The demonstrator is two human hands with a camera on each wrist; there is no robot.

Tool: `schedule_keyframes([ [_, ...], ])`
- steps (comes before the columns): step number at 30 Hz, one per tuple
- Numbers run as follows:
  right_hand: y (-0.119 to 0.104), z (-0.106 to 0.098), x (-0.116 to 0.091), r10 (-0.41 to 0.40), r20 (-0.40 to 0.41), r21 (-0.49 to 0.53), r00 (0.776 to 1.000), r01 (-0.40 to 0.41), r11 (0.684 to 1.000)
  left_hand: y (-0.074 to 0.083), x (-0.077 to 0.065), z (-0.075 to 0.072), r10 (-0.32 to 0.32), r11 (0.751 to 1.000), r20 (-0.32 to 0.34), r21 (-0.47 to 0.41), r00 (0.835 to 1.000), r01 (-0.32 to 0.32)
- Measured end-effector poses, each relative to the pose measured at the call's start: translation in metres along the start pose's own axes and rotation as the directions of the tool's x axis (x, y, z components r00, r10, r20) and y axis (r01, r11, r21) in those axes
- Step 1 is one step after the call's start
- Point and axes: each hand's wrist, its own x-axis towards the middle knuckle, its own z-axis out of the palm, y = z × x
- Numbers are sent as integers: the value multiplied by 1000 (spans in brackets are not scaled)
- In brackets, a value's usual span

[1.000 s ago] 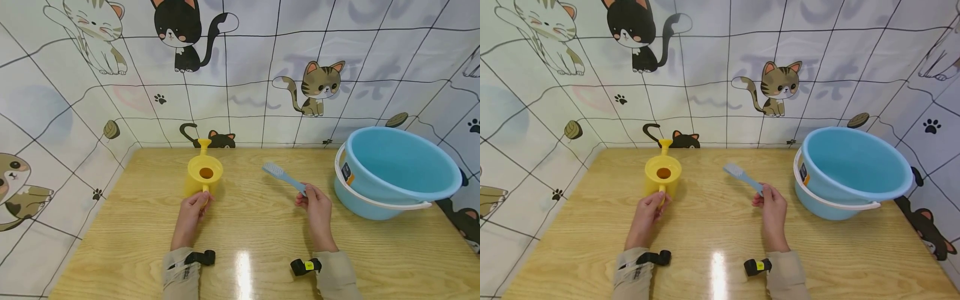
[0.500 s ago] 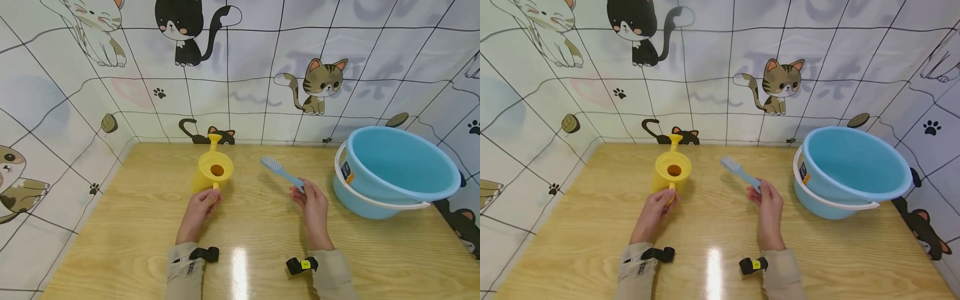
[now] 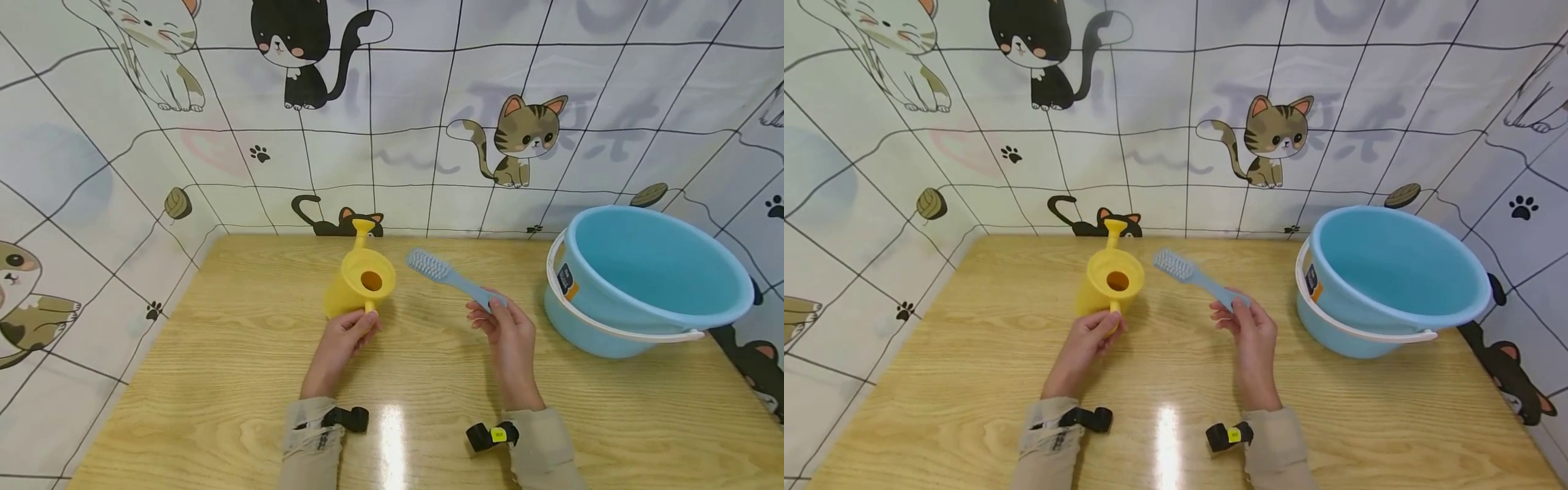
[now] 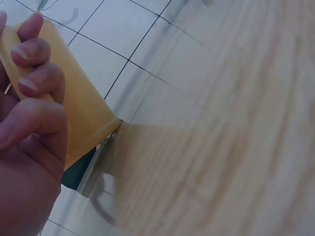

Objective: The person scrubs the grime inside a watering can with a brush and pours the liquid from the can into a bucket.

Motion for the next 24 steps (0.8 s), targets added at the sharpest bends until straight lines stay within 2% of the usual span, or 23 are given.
schedule_keyframes([
  [3, -4, 4, -1, -10, 56, 61, 998, 6, 998, 9, -2, 3, 0, 1000, 28, 9, 1000, 0],
  [6, -7, 11, -3, -11, 101, 53, 995, 5, 999, 18, -5, 7, 17, 999, 43, 36, 999, -18],
  [9, -20, 26, -9, 10, 124, 19, 992, -13, 1000, 23, -6, 10, 19, 998, 54, 59, 998, -22],
  [11, -29, 37, -14, 25, 130, -23, 991, -22, 1000, 23, -7, 12, 14, 998, 61, 67, 998, -18],
  [16, -59, 64, -23, 75, 155, -41, 985, -69, 997, 21, -6, 14, 26, 997, 84, 76, 996, -32],
  [19, -66, 69, -25, 105, 143, -74, 984, -96, 993, 20, -5, 15, 22, 996, 87, 79, 996, -29],
  [24, -67, 71, -25, 80, 151, -70, 985, -70, 995, 21, -5, 15, 2, 996, 103, 90, 995, -11],
])
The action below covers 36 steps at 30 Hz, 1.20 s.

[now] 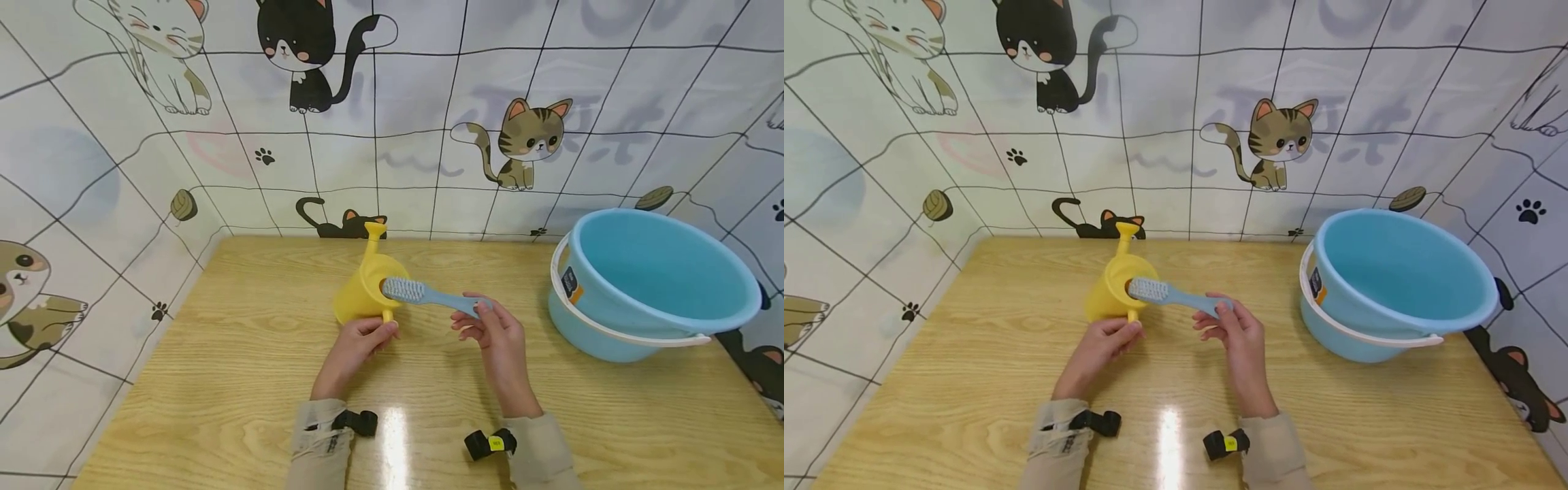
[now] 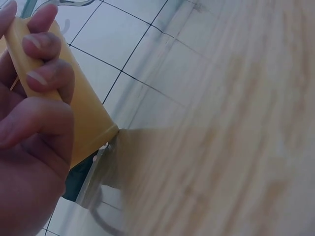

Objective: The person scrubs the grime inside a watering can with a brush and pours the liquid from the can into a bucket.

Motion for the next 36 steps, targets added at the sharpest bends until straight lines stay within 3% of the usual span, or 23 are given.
schedule_keyframes([
  [11, 6, 1, -1, -14, 12, 86, 1000, 12, 996, 2, -2, 2, -27, 999, 21, 43, 999, 26],
  [18, 5, 5, -2, -131, 71, 148, 989, 120, 982, 1, -3, 1, -28, 998, 43, 61, 999, 25],
  [25, 16, 2, 2, -208, 115, 117, 971, 194, 974, 2, -4, 0, -43, 997, 58, 73, 997, 39],
  [31, 12, 11, -2, -137, 91, -24, 986, 140, 990, -2, -2, -2, -37, 997, 68, 71, 997, 32],
  [36, 5, 18, -5, -57, 35, -99, 998, 60, 993, -19, 5, -3, -48, 997, 51, 61, 998, 45],
])
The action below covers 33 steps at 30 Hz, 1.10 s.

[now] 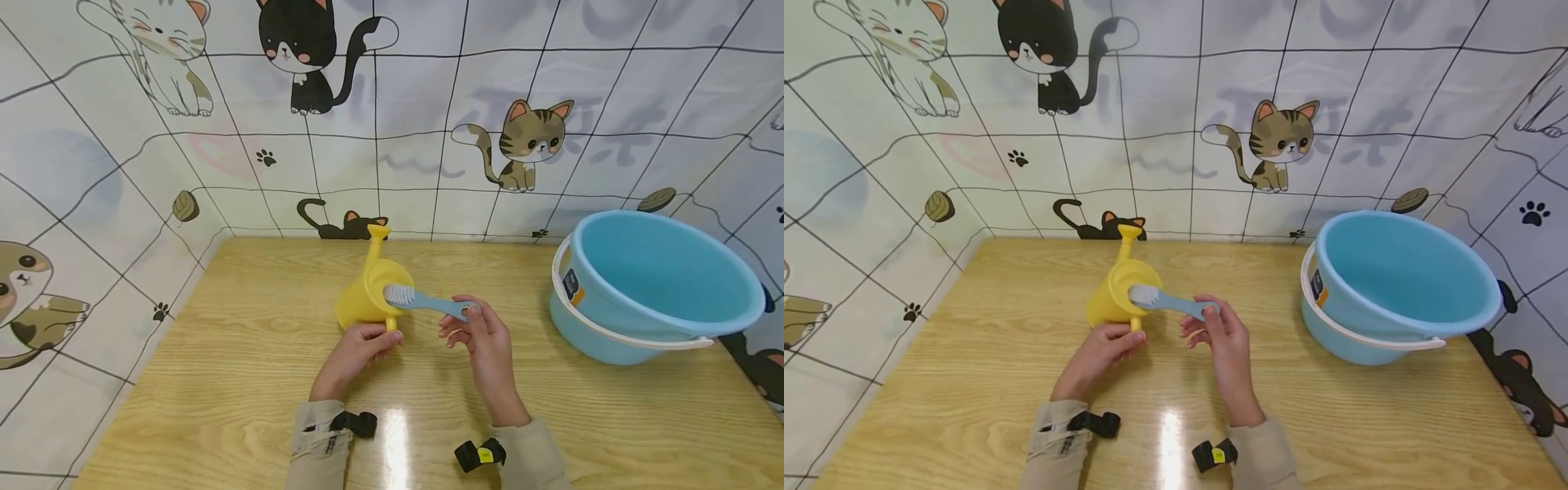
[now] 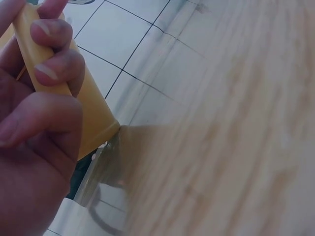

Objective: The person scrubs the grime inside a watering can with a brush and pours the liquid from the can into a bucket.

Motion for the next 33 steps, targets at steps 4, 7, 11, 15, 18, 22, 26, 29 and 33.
schedule_keyframes([
  [4, 2, 0, 1, 53, -4, -15, 999, -53, 998, -10, 3, 0, -3, 1000, -28, 14, 1000, 3],
  [7, 5, 0, 1, 76, 3, -10, 997, -76, 997, -10, 3, 0, -1, 1000, -46, 16, 999, 2],
  [11, 12, -2, 2, 65, -26, -43, 998, -66, 997, -8, 3, 0, 5, 1000, -32, -1, 999, -5],
  [15, 16, -4, 2, 96, -94, -185, 991, -112, 976, -5, 2, -1, 6, 1000, -1, -20, 1000, -6],
  [18, 15, -4, 1, 158, -142, -247, 977, -190, 950, -2, 1, -1, 0, 1000, 23, -11, 1000, 0],
  [22, 11, -2, 0, 211, -161, -222, 964, -244, 944, -3, 2, 2, -1, 1000, 31, 26, 1000, 0],
  [26, 9, -1, 0, 190, -159, -198, 969, -220, 955, -7, 3, 5, 11, 999, 32, 49, 999, -12],
  [29, 10, 0, 0, 170, -152, -195, 974, -198, 961, -8, 4, 6, 16, 999, 39, 45, 999, -18],
  [33, 10, 1, -1, 156, -144, -173, 977, -181, 968, 4, 0, 7, 31, 998, 56, 50, 998, -33],
])
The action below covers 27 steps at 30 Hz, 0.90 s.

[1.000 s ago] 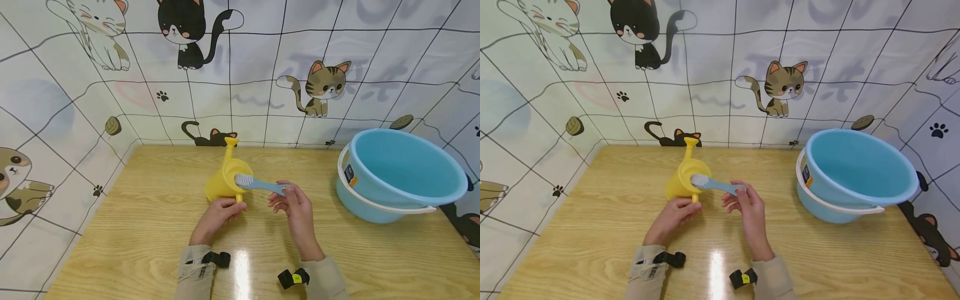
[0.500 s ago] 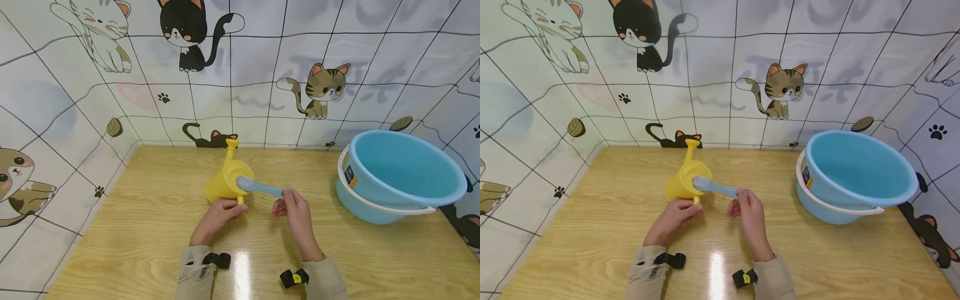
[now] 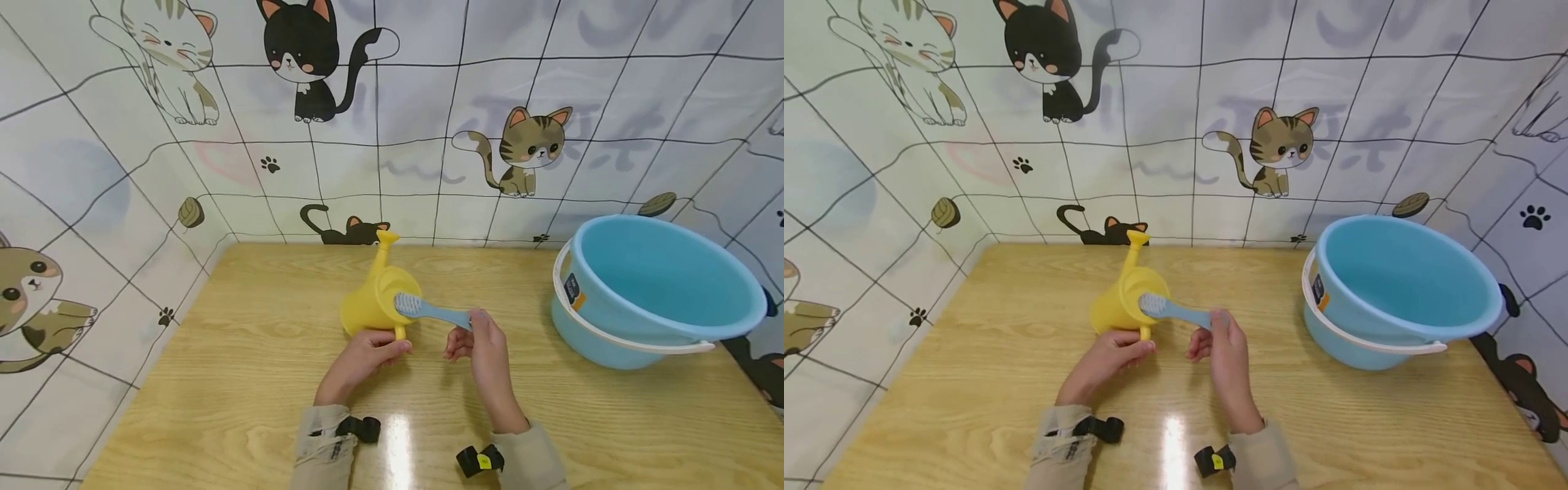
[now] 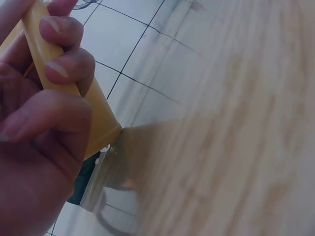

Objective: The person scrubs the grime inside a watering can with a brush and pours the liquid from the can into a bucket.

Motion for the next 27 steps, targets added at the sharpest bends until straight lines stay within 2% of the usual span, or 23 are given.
schedule_keyframes([
  [5, -5, 1, -1, -57, 46, 33, 997, 55, 998, 17, -4, 1, 15, 999, 17, 38, 1000, -15],
  [11, -7, 1, -3, -160, 99, 104, 982, 150, 983, 19, -3, 2, 11, 999, 25, 51, 1000, -12],
  [14, -3, 0, -1, -172, 112, 109, 979, 160, 981, 20, -4, 3, 2, 999, 26, 50, 1000, -4],
  [18, -1, 0, -1, -109, 91, 44, 990, 105, 993, 17, -4, 3, 10, 999, 21, 40, 1000, -10],
  [22, -1, 1, -1, -10, 59, -24, 998, 11, 1000, 3, 1, 3, 24, 999, 6, 31, 1000, -24],
  [24, 0, 3, -2, 24, 73, -57, 997, -20, 998, -4, 4, 4, 28, 999, 3, 45, 1000, -28],
  [27, 2, 6, -3, 37, 142, -111, 989, -21, 994, -9, 6, 6, 37, 996, 9, 79, 999, -37],
])
